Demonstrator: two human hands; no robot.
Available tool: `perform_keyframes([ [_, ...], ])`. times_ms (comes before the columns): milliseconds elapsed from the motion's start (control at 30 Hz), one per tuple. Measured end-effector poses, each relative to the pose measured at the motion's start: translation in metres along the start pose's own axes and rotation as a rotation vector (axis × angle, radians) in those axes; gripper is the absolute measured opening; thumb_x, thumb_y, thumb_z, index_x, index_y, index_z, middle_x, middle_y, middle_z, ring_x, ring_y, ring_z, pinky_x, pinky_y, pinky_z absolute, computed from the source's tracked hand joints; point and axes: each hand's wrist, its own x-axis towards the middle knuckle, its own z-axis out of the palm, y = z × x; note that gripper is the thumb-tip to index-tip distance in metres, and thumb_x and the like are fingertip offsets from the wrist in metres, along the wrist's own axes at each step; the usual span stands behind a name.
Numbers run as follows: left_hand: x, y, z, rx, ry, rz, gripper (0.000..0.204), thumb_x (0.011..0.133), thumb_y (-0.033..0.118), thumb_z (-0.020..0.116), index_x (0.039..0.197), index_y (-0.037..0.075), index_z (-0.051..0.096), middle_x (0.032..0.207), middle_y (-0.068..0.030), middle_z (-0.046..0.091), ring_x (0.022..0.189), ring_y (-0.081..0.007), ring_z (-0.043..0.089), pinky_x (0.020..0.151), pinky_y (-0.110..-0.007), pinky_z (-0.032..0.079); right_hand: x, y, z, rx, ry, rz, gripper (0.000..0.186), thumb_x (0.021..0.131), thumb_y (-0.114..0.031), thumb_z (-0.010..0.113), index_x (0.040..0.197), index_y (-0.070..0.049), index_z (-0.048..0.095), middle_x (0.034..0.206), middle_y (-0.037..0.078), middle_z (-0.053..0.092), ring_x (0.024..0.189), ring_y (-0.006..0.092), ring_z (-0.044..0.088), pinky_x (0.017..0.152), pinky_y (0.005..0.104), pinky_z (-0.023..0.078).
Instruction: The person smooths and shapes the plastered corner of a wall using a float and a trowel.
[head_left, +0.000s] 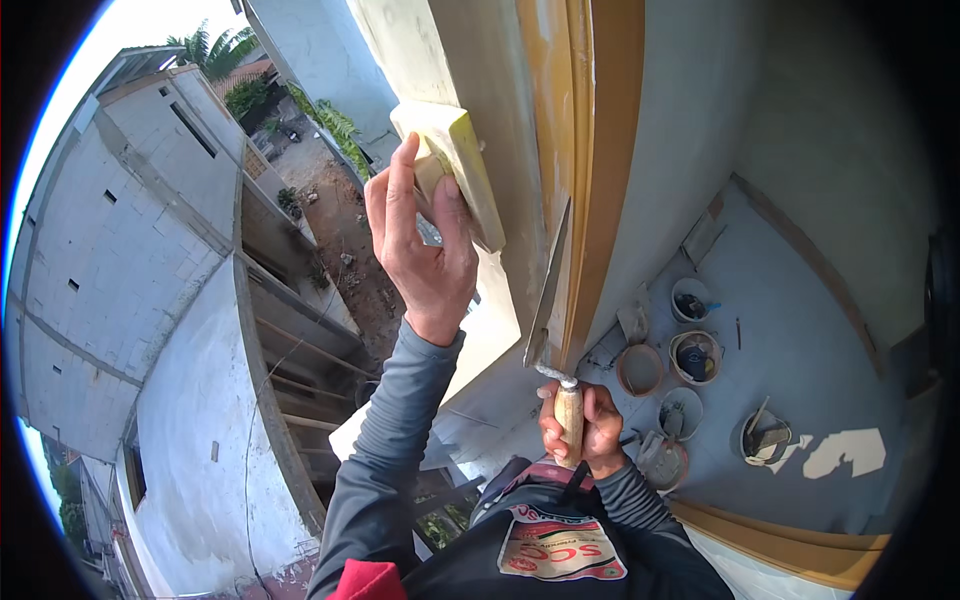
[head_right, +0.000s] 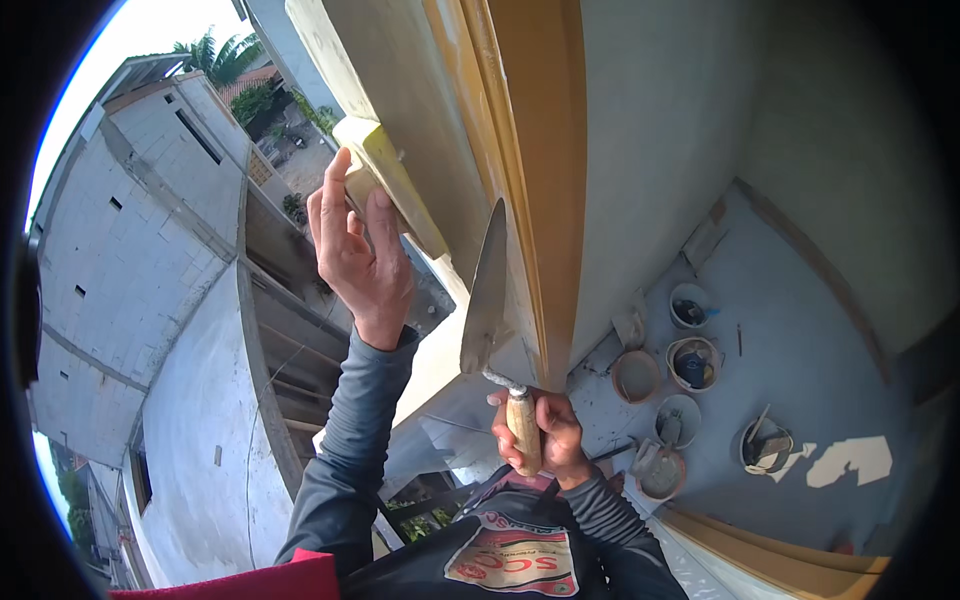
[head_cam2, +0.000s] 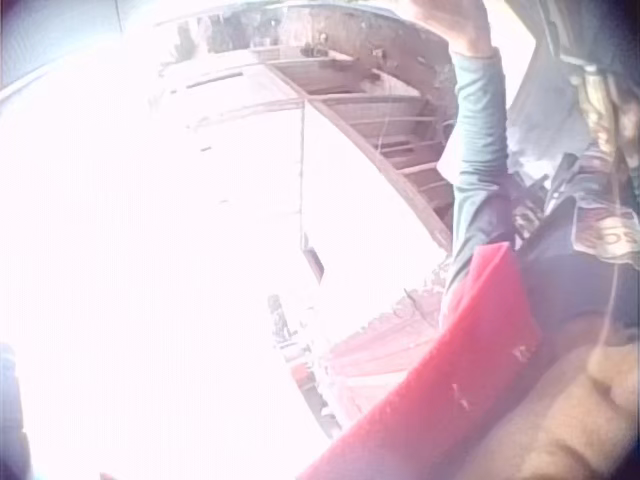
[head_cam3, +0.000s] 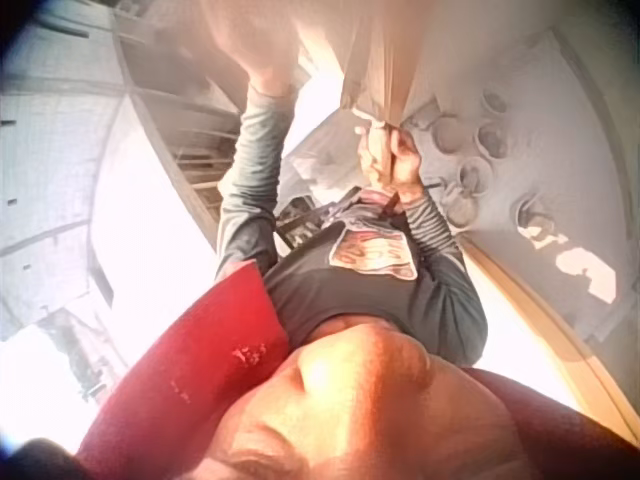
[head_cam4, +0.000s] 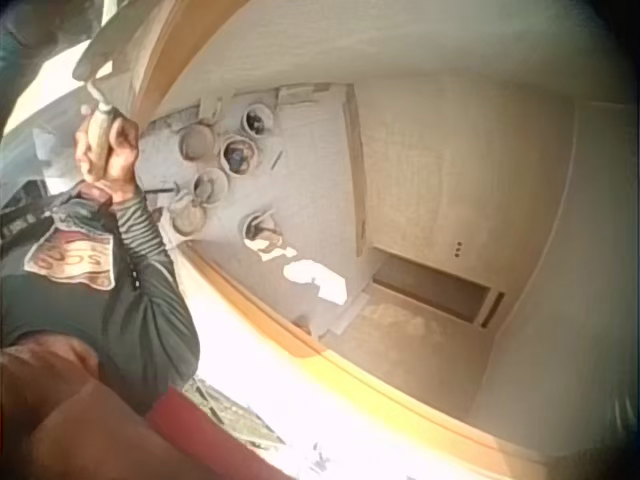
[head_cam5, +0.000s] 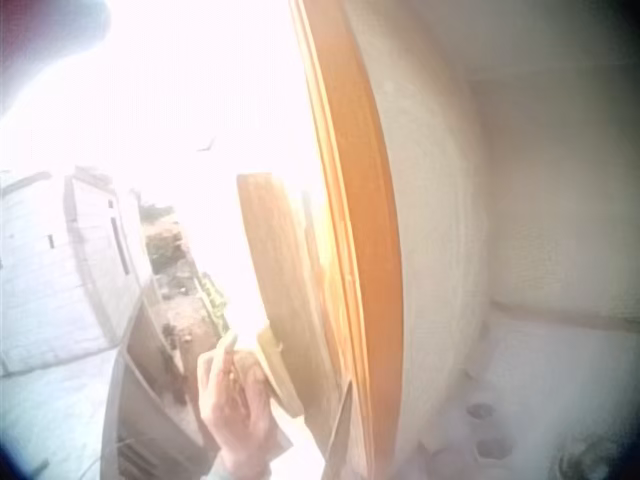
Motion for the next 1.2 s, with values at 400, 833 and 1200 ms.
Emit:
perform_keyframes([
  [400, -0.159, -0.03, -0.02, 0.213, -0.133, -0.452, 0.053, 0.092, -0.003, 0.057, 0.144, 0.001, 0.048, 0.108, -0.014, 0.057, 0.096, -0.0237, 0.059, 0.085, -0.036, 0.049, -0.005, -0.003, 0.002, -0.269, 0.128, -0.035, 0.062, 0.102, -0.046, 0.051, 0.129, 0.01, 0.053, 0.08, 0.018, 0.061, 0.056, 0.0201, 0.059, 0.049, 0.0311, 0.049],
  [833, -0.133, -0.007, -0.058, -0.15, 0.011, -0.625, 0.059, 0.1, 0.002, 0.055, 0.154, 0.002, 0.031, 0.121, -0.0082, 0.052, 0.106, -0.0152, 0.058, 0.092, -0.032, 0.053, 0.028, -0.001, 0.006, -0.551, 0.135, -0.155, 0.058, 0.105, -0.043, 0.045, 0.133, 0.007, 0.051, 0.081, 0.016, 0.059, 0.056, 0.0184, 0.059, 0.05, 0.0303, 0.05],
  [1200, -0.129, -0.004, -0.083, -0.189, 0.001, -0.652, 0.062, 0.099, 0.004, 0.059, 0.154, 0.001, 0.031, 0.121, -0.0086, 0.055, 0.104, -0.0138, 0.057, 0.093, -0.032, 0.052, 0.074, -0.014, 0.036, -0.64, 0.179, -0.277, 0.059, 0.104, -0.045, 0.047, 0.133, 0.005, 0.051, 0.081, 0.013, 0.06, 0.061, 0.0174, 0.059, 0.054, 0.0297, 0.049],
])
